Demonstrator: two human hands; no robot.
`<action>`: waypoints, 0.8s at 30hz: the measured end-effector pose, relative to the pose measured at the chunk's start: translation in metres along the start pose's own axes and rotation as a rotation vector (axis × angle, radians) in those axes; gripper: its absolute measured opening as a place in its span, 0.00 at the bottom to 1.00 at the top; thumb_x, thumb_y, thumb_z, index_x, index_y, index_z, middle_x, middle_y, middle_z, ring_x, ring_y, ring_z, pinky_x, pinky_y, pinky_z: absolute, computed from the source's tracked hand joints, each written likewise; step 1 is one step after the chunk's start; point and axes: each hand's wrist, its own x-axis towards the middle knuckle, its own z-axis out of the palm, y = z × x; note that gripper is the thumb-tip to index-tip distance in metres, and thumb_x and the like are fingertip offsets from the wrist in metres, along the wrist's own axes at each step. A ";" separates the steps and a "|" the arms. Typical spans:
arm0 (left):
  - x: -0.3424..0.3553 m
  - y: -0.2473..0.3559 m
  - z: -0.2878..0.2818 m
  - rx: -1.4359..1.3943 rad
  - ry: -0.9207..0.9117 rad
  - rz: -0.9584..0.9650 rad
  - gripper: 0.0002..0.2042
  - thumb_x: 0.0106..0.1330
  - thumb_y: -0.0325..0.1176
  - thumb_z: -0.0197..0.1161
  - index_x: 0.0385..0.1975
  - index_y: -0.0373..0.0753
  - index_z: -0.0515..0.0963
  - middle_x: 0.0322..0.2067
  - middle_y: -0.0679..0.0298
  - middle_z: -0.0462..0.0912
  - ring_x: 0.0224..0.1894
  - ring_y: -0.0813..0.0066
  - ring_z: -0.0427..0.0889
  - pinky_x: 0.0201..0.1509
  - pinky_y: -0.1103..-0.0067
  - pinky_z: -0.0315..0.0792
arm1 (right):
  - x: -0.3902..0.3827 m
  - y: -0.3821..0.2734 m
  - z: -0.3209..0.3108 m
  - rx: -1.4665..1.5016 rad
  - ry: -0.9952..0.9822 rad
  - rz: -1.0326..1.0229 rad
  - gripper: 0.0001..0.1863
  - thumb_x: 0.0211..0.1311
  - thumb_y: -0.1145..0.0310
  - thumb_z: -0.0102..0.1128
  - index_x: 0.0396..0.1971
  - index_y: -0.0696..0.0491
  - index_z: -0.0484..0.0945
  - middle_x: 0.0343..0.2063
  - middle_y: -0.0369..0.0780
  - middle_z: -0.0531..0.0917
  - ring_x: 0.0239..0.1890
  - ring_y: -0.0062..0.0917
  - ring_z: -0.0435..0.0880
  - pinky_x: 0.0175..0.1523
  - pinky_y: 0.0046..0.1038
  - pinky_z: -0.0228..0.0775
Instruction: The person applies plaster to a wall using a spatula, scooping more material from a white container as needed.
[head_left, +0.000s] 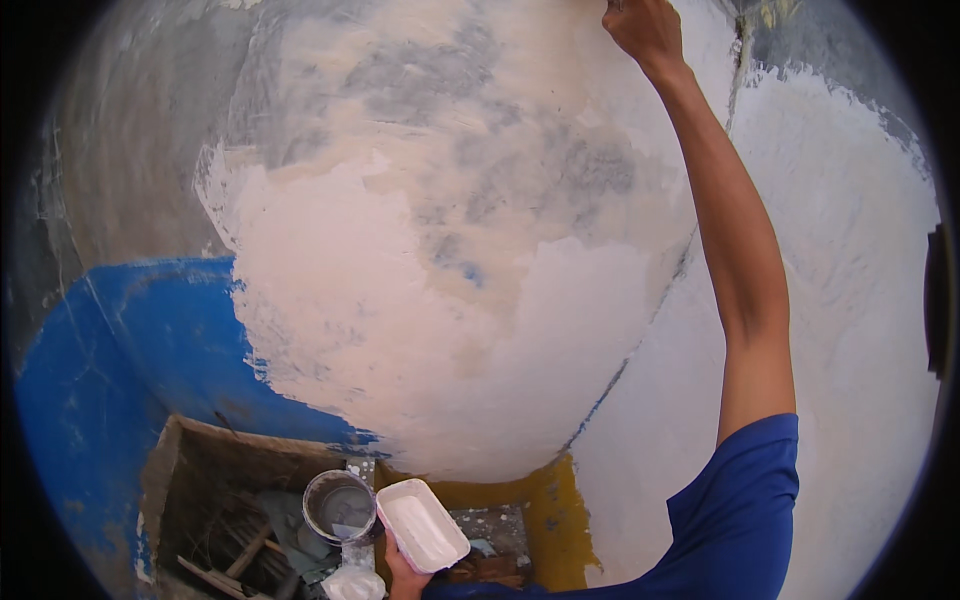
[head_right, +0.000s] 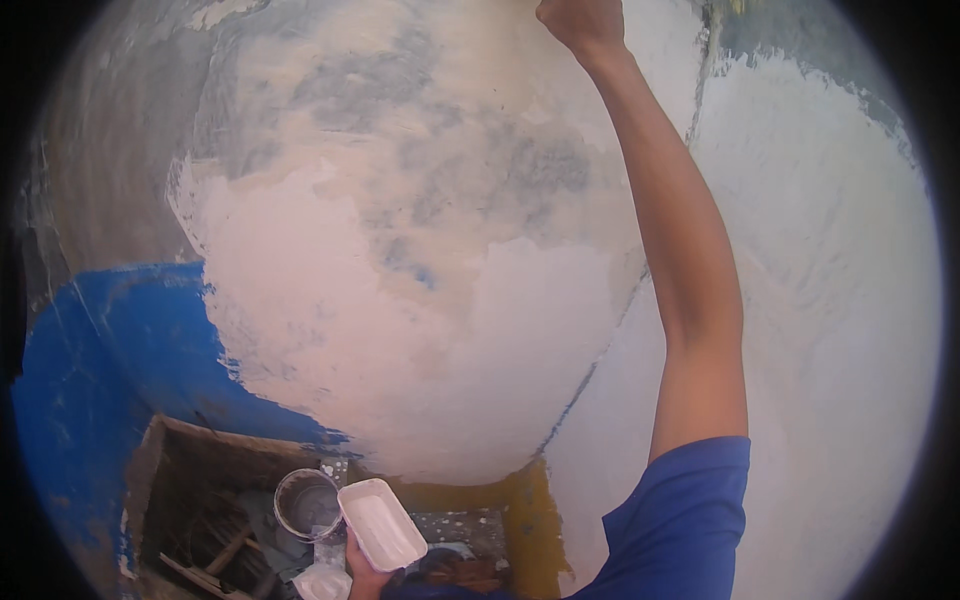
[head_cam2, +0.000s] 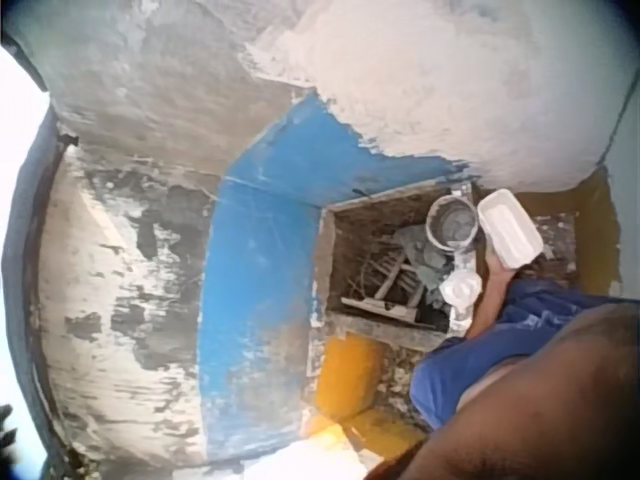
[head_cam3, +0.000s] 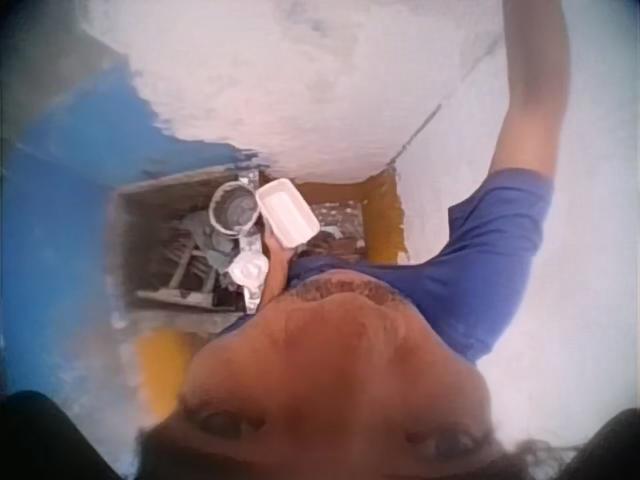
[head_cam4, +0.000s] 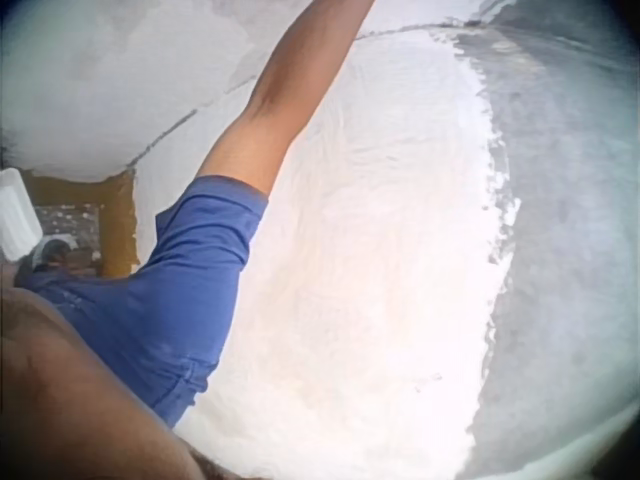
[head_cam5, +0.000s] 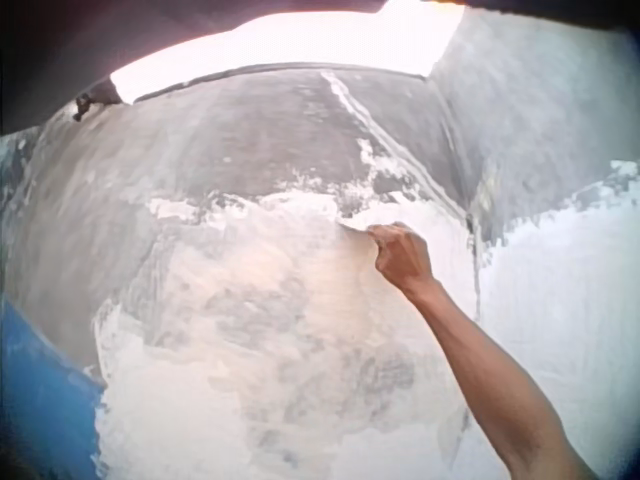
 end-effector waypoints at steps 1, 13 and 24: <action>-0.002 -0.001 0.003 0.003 0.003 0.005 0.35 0.71 0.62 0.48 0.71 0.47 0.61 0.65 0.58 0.71 0.64 0.49 0.73 0.66 0.47 0.66 | -0.008 -0.005 0.001 0.046 0.017 0.004 0.12 0.57 0.78 0.55 0.35 0.54 0.86 0.35 0.44 0.88 0.40 0.40 0.85 0.43 0.38 0.78; -0.001 0.013 -0.011 -0.028 0.038 0.043 0.34 0.71 0.63 0.46 0.70 0.48 0.61 0.63 0.58 0.73 0.63 0.49 0.74 0.65 0.47 0.67 | -0.113 -0.105 -0.052 0.265 -0.215 0.026 0.21 0.46 0.83 0.59 0.42 0.48 0.84 0.37 0.33 0.88 0.42 0.30 0.84 0.44 0.34 0.77; 0.001 0.008 -0.027 -0.032 0.050 0.069 0.34 0.71 0.63 0.46 0.71 0.48 0.60 0.65 0.57 0.71 0.64 0.48 0.73 0.66 0.45 0.66 | -0.119 -0.121 -0.059 0.290 -0.279 0.092 0.19 0.45 0.83 0.60 0.38 0.47 0.85 0.32 0.34 0.88 0.42 0.29 0.85 0.44 0.33 0.76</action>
